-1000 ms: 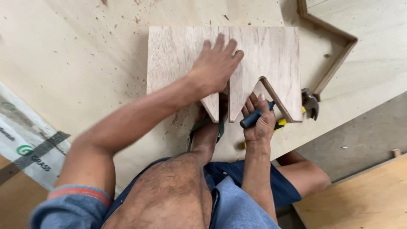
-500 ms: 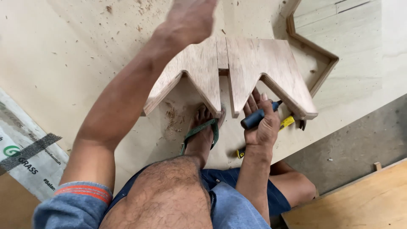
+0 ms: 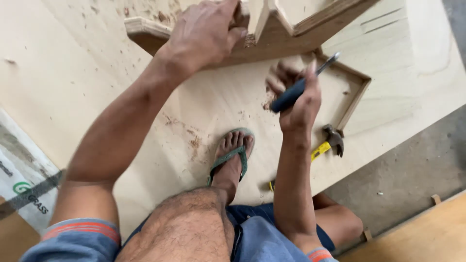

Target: Carving and shaping plywood pieces using a hammer, chisel, and utility knife

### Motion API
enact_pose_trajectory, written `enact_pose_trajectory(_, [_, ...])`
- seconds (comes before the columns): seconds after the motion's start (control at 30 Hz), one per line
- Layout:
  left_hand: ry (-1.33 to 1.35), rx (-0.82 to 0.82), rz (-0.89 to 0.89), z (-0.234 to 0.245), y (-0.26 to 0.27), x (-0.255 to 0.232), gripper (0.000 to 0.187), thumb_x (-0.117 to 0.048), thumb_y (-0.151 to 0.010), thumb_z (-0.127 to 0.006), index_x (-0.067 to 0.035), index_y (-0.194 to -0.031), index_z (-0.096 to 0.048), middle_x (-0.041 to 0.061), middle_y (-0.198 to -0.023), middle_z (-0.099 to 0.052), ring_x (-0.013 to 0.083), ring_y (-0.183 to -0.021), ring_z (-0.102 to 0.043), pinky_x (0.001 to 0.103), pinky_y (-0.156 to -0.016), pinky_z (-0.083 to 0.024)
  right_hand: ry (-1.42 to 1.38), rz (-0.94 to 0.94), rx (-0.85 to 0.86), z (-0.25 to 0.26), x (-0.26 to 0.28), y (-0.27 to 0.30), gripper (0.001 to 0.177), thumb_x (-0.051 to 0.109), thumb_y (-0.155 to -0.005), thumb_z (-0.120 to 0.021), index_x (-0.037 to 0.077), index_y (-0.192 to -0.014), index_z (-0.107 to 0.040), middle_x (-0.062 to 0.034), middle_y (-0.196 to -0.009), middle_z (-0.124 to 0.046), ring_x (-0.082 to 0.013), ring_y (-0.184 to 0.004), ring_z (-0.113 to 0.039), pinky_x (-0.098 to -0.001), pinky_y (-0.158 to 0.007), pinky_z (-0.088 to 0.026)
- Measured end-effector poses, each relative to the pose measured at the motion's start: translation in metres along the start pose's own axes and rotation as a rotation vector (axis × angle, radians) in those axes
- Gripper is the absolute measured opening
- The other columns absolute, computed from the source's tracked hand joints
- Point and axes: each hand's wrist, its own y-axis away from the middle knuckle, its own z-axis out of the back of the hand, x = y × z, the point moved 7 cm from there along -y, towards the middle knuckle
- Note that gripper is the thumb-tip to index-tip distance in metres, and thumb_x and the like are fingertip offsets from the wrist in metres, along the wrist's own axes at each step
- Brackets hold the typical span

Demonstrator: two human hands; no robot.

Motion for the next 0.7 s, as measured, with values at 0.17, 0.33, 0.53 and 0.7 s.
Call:
enact_pose_trajectory(0.17, [0.689, -0.211, 0.065, -0.040, -0.049, 0.049, 0.057, 0.000, -0.088, -0.076, -0.005, -0.123, -0.032, 0.028, -0.114, -0.069, 0.0361, -0.088, -0.079, 0.046, -0.076, -0.073, 0.723, -0.156, -0.094, 0.079, -0.043, 0.027, 0.032, 0.032, -0.108, -0.040, 0.001, -0.107, -0.043, -0.0164, -0.094, -0.067, -0.0202, -0.057, -0.060, -0.0331, -0.046, -0.051])
enact_pose_trajectory(0.33, [0.909, -0.382, -0.103, -0.069, -0.065, 0.067, 0.033, -0.035, -0.104, -0.062, -0.013, -0.116, -0.040, 0.013, -0.105, -0.072, 0.0235, -0.078, -0.071, 0.041, -0.066, -0.065, 1.467, 0.067, -0.177, 0.106, -0.052, 0.057, 0.041, 0.029, -0.102, -0.058, 0.002, -0.132, -0.048, -0.0167, -0.101, -0.055, -0.0298, -0.084, -0.058, -0.0446, -0.075, -0.051])
enact_pose_trajectory(0.53, [0.743, -0.477, 0.228, -0.021, -0.003, -0.006, 0.039, -0.051, -0.101, -0.052, -0.013, -0.111, -0.049, 0.030, -0.095, -0.069, 0.0552, -0.095, -0.067, 0.073, -0.085, -0.047, 1.437, 0.739, 0.190, -0.019, -0.002, 0.030, 0.058, 0.022, -0.099, -0.062, 0.021, -0.155, -0.049, -0.0143, -0.103, -0.056, -0.0352, -0.093, -0.061, -0.0478, -0.080, -0.054])
enact_pose_trajectory(0.7, [0.707, -0.491, 0.331, -0.012, 0.038, -0.031, 0.034, -0.048, -0.095, -0.059, -0.017, -0.108, -0.053, 0.023, -0.092, -0.072, 0.0481, -0.093, -0.071, 0.068, -0.084, -0.053, 1.521, 0.974, 0.415, -0.043, -0.005, 0.019, 0.057, 0.023, -0.095, -0.061, 0.026, -0.151, -0.051, -0.0157, -0.093, -0.067, -0.0391, -0.077, -0.071, -0.0515, -0.063, -0.057])
